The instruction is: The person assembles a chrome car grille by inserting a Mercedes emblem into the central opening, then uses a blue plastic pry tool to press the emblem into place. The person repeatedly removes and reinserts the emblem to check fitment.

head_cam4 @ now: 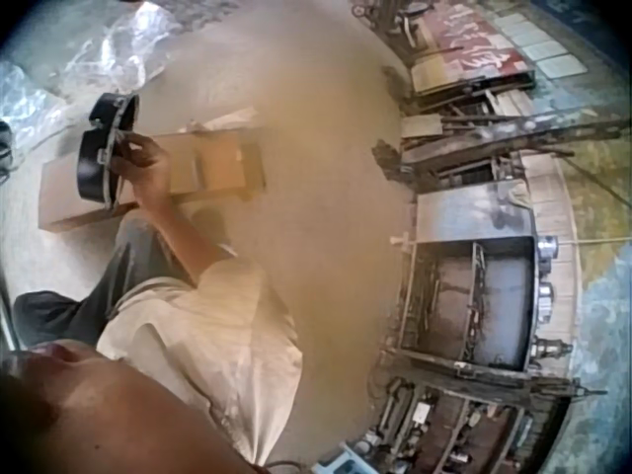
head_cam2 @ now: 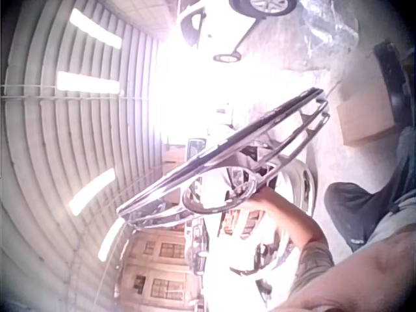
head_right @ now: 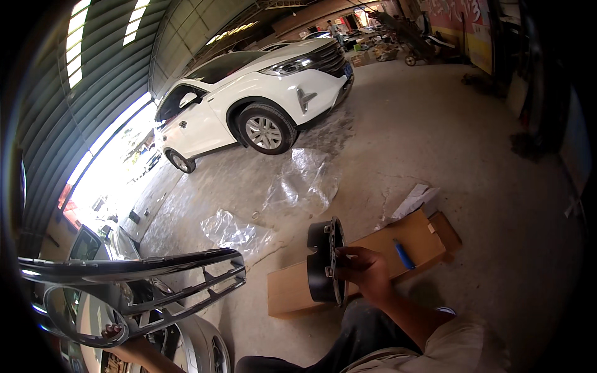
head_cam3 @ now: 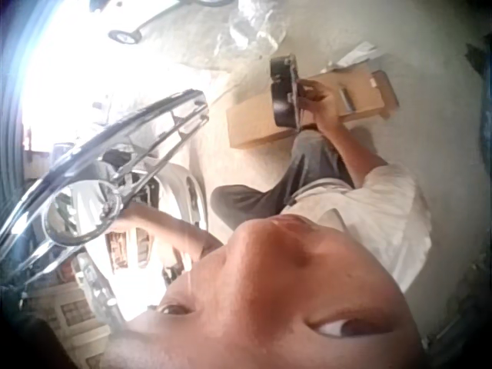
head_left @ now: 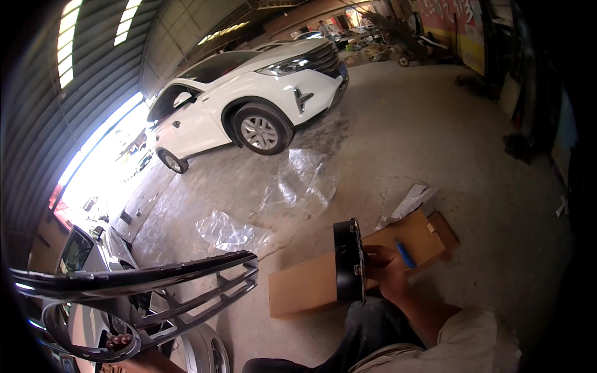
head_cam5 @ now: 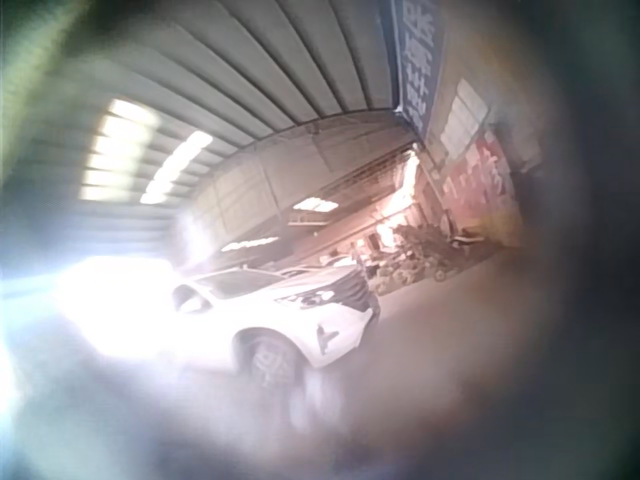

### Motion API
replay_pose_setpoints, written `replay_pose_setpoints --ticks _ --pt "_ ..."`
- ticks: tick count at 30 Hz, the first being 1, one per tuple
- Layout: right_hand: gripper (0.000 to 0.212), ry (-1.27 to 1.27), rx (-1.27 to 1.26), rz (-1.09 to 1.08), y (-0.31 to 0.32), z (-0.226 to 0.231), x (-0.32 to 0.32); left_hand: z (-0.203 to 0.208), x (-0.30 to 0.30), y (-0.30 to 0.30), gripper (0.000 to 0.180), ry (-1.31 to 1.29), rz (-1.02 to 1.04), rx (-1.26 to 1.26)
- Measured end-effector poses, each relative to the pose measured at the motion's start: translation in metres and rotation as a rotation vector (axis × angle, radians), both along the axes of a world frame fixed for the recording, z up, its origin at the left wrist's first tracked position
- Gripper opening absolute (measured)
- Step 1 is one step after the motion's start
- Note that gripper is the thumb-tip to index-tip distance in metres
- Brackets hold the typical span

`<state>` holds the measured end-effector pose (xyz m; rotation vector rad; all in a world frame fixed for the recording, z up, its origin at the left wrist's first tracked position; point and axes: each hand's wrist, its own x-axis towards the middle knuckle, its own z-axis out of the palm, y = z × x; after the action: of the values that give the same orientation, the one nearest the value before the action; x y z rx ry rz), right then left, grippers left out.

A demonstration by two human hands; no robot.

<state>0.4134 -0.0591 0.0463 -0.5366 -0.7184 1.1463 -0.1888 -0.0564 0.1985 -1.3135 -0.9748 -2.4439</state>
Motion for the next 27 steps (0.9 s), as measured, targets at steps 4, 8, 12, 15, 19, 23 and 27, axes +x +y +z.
replay_pose_setpoints --ticks 4,8,12,15,19,23,27 --pt "0.045 -0.119 0.062 -0.112 0.004 0.001 0.008 -0.006 0.042 -0.006 0.032 0.463 0.871 -0.303" --pt "0.046 -0.131 0.137 -0.177 0.007 0.002 0.025 -0.017 0.031 -0.015 0.041 0.63 1.124 -0.39" --pt "0.046 -0.108 0.163 -0.193 0.006 0.011 0.035 -0.011 0.037 -0.022 0.057 0.594 1.204 -0.118" --pt "0.045 -0.122 0.165 -0.22 0.009 0.01 0.035 0.011 0.123 -0.021 0.07 -0.226 0.152 -0.042" --pt "0.044 -0.118 0.183 -0.231 0.012 0.009 0.038 0.007 0.151 -0.017 0.072 -0.36 0.133 -0.153" --pt "0.044 -0.097 0.201 -0.206 0.015 0.01 0.034 -0.001 0.161 -0.014 0.076 -0.535 0.125 -0.293" --pt "0.043 -0.153 0.146 -0.259 0.006 0.013 0.04 -0.053 0.17 0.009 0.074 -0.502 0.05 -0.382"
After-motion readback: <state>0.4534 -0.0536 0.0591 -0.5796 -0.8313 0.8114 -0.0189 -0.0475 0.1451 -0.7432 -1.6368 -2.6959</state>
